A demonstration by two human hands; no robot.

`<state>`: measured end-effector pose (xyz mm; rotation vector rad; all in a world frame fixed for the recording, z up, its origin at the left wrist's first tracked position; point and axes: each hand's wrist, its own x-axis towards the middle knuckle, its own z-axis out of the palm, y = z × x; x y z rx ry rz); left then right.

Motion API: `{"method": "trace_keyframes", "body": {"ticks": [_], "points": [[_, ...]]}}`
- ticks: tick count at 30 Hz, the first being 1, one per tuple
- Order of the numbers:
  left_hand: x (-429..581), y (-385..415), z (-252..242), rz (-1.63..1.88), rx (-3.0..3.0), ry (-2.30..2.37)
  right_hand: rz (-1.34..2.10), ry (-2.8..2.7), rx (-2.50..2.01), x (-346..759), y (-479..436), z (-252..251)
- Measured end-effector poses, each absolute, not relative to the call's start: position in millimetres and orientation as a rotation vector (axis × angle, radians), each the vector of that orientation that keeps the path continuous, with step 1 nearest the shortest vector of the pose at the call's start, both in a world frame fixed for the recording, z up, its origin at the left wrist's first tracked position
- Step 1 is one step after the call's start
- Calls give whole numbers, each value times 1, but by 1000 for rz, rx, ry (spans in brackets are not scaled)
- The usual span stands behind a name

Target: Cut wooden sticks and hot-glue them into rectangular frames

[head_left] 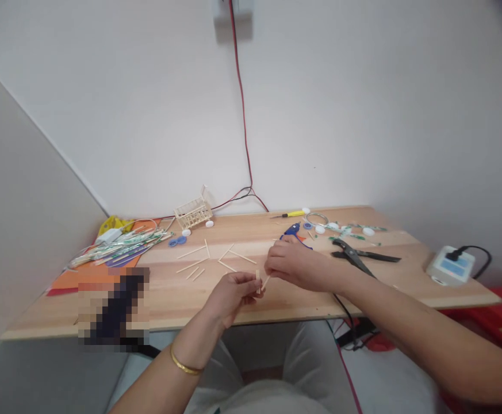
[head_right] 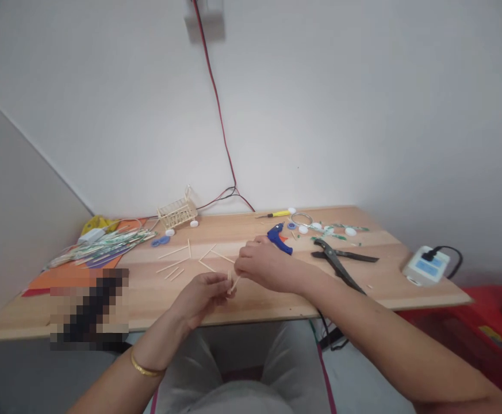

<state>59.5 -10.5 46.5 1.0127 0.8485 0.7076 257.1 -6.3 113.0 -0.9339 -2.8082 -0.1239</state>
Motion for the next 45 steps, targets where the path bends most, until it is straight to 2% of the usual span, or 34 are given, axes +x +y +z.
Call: {"method": "trace_keyframes", "body": {"ticks": [5,11,25,28,31,36,40,45], "points": [[65,-20,51,607,935,840,-142,-2866,-813,252,-5,124],[67,-27,55,592,915,821,17,-2887,-581,253,-4,126],[72,-32,48,571,855,814,139,-2912,-567,254,-8,115],[73,-31,51,620,948,825,76,-2832,-678,255,-10,115],[77,-30,53,783,1190,886,99,-2481,-977,259,-13,109],[82,-29,48,920,1423,950,420,-1866,-1264,261,-23,80],[85,-26,37,953,1504,953,844,-1890,-1231,253,-33,57],[84,-16,23,874,1619,1010,706,-1943,-1269,247,-36,47]]}}
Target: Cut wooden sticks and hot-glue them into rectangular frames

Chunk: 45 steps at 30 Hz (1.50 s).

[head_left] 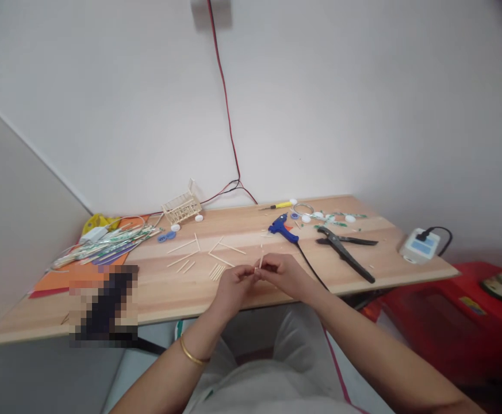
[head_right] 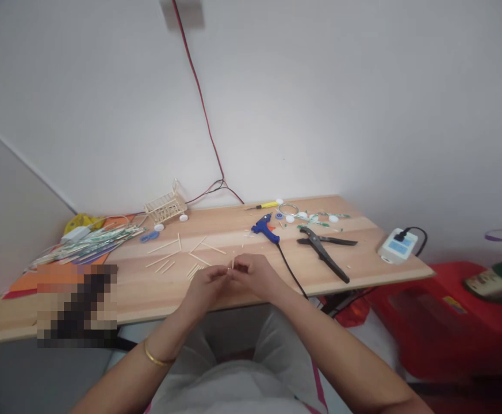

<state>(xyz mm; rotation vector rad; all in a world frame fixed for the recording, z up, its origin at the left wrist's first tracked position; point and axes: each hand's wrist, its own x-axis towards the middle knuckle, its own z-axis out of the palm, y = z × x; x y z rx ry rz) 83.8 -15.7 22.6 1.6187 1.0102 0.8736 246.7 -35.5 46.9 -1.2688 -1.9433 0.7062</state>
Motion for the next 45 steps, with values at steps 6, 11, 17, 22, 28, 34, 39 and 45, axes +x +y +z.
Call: {"method": "trace_keyframes", "body": {"ticks": [6,11,17,22,28,34,39,45], "points": [[78,-11,12,746,2028,1238,613,-2074,-1297,247,-35,31],[81,-21,11,593,2163,1369,571,-2101,-1313,248,-41,11],[81,-23,5,569,2282,1388,533,-2175,-1353,246,-42,10],[80,-24,6,575,2314,1406,498,-2233,-1345,243,-41,11],[80,-25,6,578,2317,1424,463,-2258,-1334,243,-41,5],[82,-25,8,557,2318,1446,433,-2280,-1345,244,-43,11],[82,-27,11,510,2321,1445,450,-2286,-1329,244,-45,13],[81,-26,8,555,2308,1435,486,-2202,-1315,245,-43,10]]}}
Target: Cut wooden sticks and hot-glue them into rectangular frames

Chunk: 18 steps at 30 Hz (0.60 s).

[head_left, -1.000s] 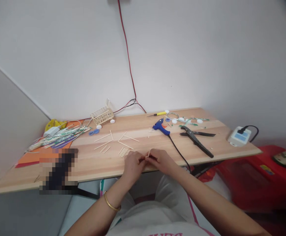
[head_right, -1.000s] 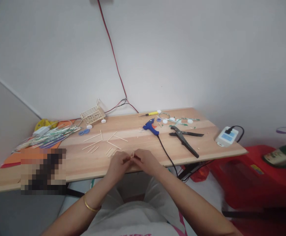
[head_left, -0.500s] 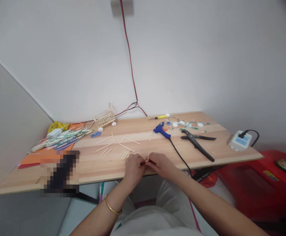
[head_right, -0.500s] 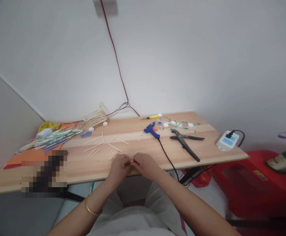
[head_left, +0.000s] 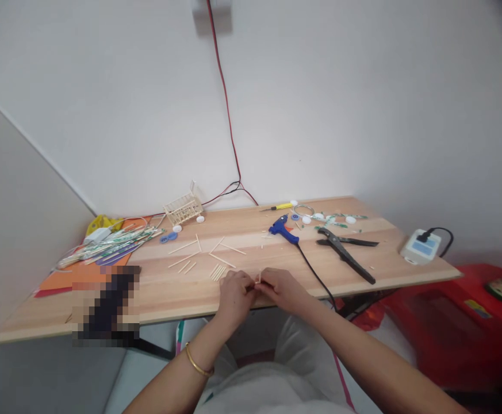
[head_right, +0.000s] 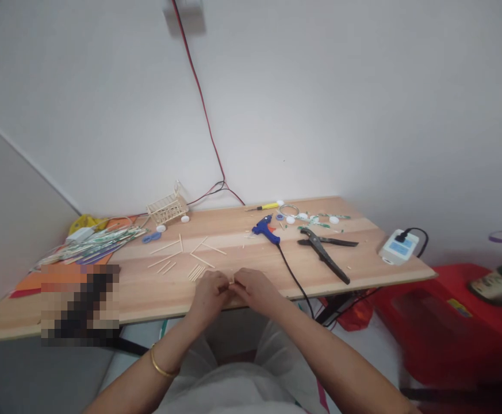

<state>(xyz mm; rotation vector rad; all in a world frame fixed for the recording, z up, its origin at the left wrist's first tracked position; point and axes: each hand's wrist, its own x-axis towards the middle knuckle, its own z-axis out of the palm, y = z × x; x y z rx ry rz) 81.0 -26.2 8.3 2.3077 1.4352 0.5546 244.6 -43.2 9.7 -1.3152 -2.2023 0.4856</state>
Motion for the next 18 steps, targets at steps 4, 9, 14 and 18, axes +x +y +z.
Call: {"method": "trace_keyframes", "body": {"ticks": [4,9,14,18], "points": [[79,-26,12,645,2217,1297,539,-2125,-1300,246,-44,18],[79,-31,23,711,2009,1013,639,-1993,-1266,247,-49,37],[82,-33,28,727,1917,1008,777,-1899,-1306,245,-51,38],[84,-32,31,683,1981,1003,879,-1952,-1346,256,-47,35]]}}
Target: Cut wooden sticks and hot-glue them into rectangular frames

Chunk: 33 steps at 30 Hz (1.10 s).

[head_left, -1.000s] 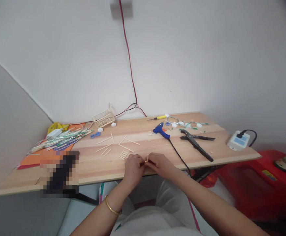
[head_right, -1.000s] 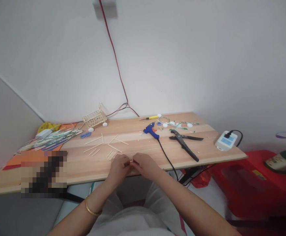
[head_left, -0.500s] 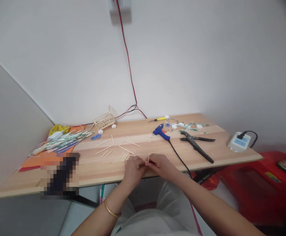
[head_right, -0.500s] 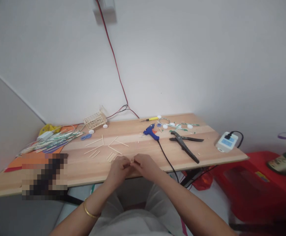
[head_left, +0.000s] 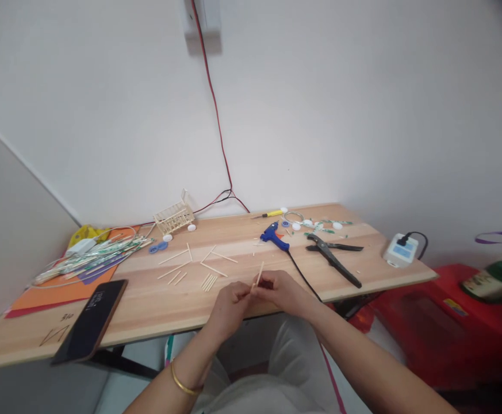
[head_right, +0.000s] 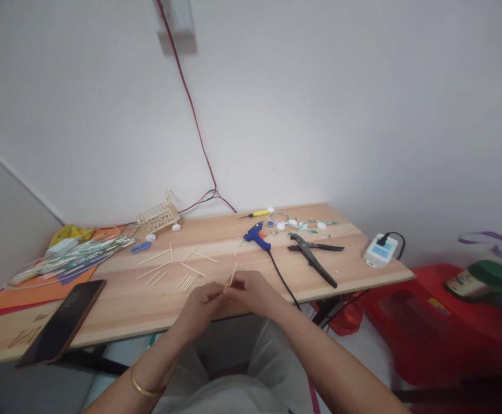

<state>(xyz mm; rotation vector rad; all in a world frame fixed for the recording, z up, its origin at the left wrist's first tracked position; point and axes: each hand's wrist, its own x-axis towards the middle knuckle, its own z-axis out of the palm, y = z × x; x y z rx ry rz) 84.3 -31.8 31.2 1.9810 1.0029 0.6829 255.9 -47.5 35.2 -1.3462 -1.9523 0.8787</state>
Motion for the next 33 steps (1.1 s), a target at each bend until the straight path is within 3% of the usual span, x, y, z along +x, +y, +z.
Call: {"method": "trace_keyframes", "body": {"ticks": [2,7,11,19,26,33], "points": [[84,-30,34,697,2014,1024,792,-2012,-1437,280,-43,38],[75,-25,40,788,2046,1031,77,-1882,-2093,392,-33,37],[68,-23,46,853,2063,1031,155,-1863,-2440,457,-27,22],[62,-26,47,1008,2044,1181,100,-1793,-2284,439,-38,34],[67,-33,53,1208,2236,1235,441,-1862,-1607,335,-85,58],[71,-38,59,1294,2416,1200,565,-1842,-1470,270,-95,63]]}}
